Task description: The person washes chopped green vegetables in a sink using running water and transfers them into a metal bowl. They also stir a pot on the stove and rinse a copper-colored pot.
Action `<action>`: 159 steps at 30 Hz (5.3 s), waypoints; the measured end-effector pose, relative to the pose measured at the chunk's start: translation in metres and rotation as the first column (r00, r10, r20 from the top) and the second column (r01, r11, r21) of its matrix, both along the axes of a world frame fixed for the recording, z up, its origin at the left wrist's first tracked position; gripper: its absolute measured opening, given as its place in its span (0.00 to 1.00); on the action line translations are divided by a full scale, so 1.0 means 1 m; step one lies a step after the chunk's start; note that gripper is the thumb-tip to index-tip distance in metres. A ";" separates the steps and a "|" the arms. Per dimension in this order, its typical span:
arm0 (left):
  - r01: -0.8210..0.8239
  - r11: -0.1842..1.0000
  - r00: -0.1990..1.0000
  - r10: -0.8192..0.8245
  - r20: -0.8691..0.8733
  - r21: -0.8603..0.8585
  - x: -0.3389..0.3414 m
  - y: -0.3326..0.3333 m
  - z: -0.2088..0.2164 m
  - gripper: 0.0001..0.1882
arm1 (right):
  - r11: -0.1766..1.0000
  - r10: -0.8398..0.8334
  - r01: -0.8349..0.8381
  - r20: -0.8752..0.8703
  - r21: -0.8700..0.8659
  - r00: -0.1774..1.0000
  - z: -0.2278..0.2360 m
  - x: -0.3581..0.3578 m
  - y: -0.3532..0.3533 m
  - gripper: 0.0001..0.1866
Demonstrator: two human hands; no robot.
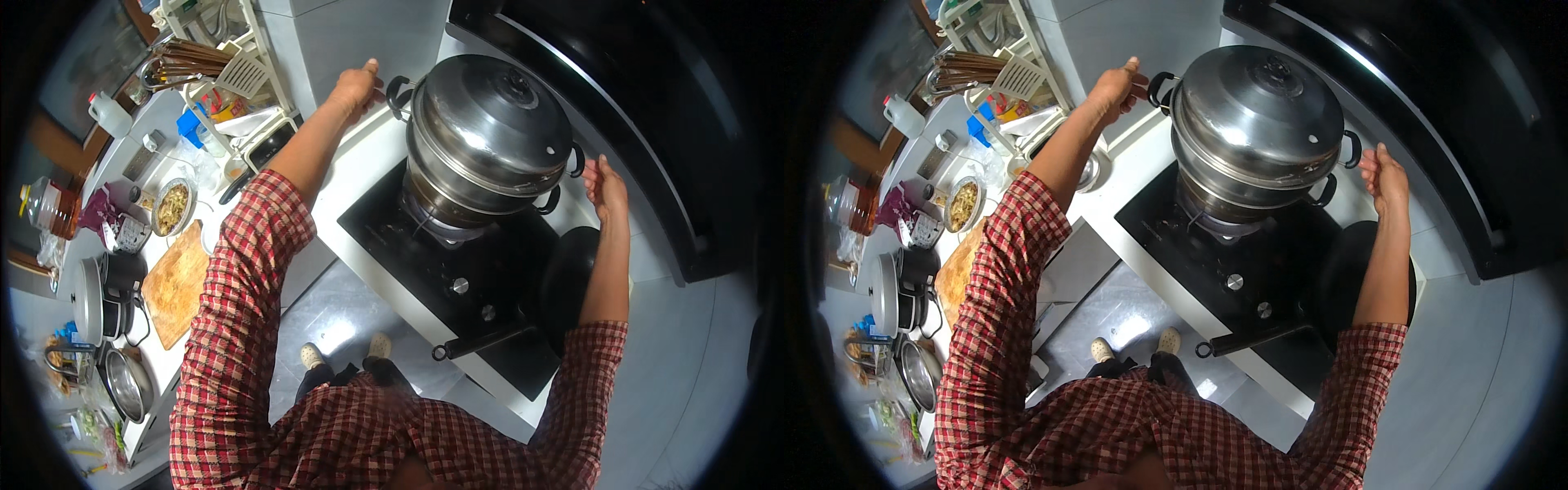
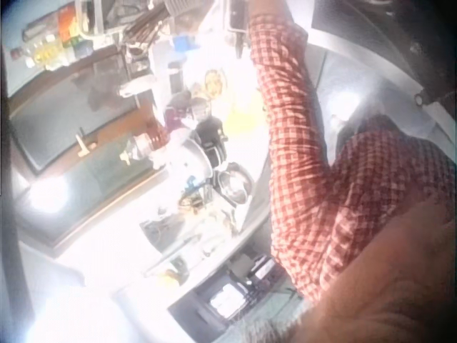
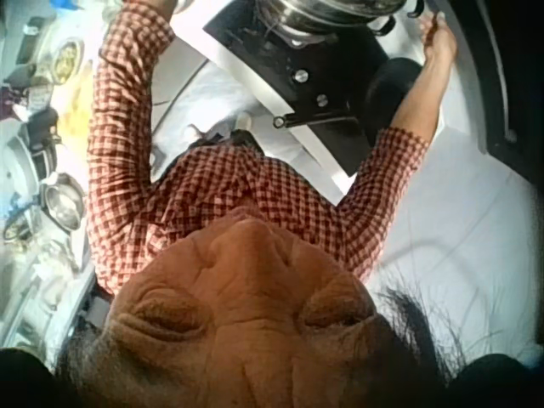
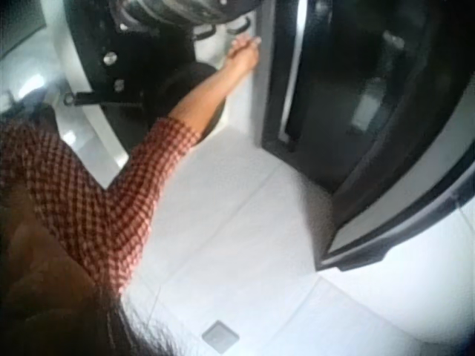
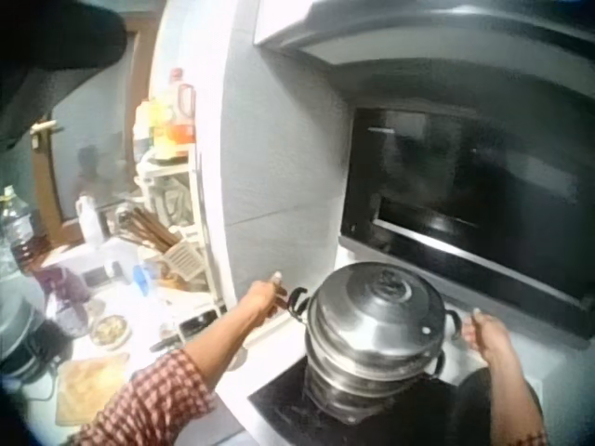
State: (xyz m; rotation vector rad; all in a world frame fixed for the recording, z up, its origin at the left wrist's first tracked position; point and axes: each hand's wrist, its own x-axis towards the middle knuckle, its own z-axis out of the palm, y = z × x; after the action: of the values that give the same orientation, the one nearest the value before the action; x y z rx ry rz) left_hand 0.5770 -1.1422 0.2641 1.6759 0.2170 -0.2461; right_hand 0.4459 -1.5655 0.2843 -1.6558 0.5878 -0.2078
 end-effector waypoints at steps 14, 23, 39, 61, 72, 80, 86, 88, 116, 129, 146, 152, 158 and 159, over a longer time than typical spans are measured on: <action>0.024 0.980 0.996 -0.040 0.077 0.197 -0.001 -0.006 0.000 0.30 | 0.999 -0.019 0.019 -0.024 -0.029 1.000 -0.001 0.002 0.018 0.19; 0.028 0.816 0.962 -0.179 0.207 0.578 -0.006 -0.025 0.006 0.17 | 0.992 0.116 -0.116 -0.010 -0.038 0.993 -0.002 0.013 0.022 0.14; -0.137 0.840 0.916 -0.094 0.389 0.526 -0.085 0.082 0.048 0.19 | 0.922 0.201 -0.132 0.160 -0.363 0.967 0.074 -0.018 0.124 0.14; -0.250 0.480 0.892 0.451 0.007 0.841 -0.399 0.599 -0.110 0.19 | 0.624 0.684 -0.734 -0.267 -0.269 0.679 -0.172 -0.117 0.687 0.09; -0.148 0.500 0.897 0.431 -0.097 0.853 -0.418 0.625 -0.140 0.21 | 0.605 0.711 -0.768 -0.293 -0.208 0.639 -0.193 -0.124 0.708 0.12; -0.721 0.408 0.693 0.389 0.607 0.560 -0.438 0.606 -0.068 0.14 | 0.772 0.603 -0.550 0.094 -0.320 0.792 -0.142 -0.161 0.686 0.14; -0.714 0.692 0.514 0.622 0.591 -0.107 -0.457 0.561 -0.069 0.22 | 0.909 0.410 -0.407 0.013 -0.088 0.912 -0.156 -0.166 0.624 0.18; -0.667 0.705 0.492 0.658 0.570 -0.239 -0.467 0.539 -0.072 0.17 | 0.930 0.357 -0.356 0.003 0.090 0.934 -0.163 -0.161 0.614 0.17; -0.927 0.374 0.362 0.912 0.193 -0.030 -0.545 0.418 -0.121 0.03 | 0.469 0.739 -0.804 0.336 0.366 0.584 -0.102 -0.102 0.665 0.09; -0.907 0.410 0.411 0.803 0.433 0.100 -0.708 0.556 -0.078 0.05 | 0.526 0.675 -0.778 0.388 0.344 0.628 -0.068 -0.289 0.754 0.14; -0.967 0.236 0.190 0.920 0.342 -0.095 -0.804 0.622 -0.137 0.03 | 0.502 0.777 -0.845 0.333 0.186 0.535 -0.048 -0.404 0.831 0.15; -0.977 0.208 0.215 0.920 0.327 0.056 -0.803 0.619 -0.123 0.03 | 0.506 0.759 -0.820 0.313 0.267 0.570 -0.075 -0.396 0.830 0.13; -0.935 -0.076 0.090 0.894 0.438 0.347 -0.850 0.696 -0.148 0.04 | 0.525 0.691 -0.746 0.306 0.411 0.655 -0.098 -0.398 0.829 0.12; -0.900 -0.136 0.081 0.881 0.465 0.414 -0.860 0.721 -0.144 0.04 | 0.553 0.679 -0.738 0.304 0.386 0.668 -0.094 -0.399 0.828 0.12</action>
State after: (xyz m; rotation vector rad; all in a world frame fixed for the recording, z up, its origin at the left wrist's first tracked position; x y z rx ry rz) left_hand -0.2833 -0.4214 0.1197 1.7293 1.5988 1.1251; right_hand 0.0465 -0.7378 0.1905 -1.2458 -0.1748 0.4218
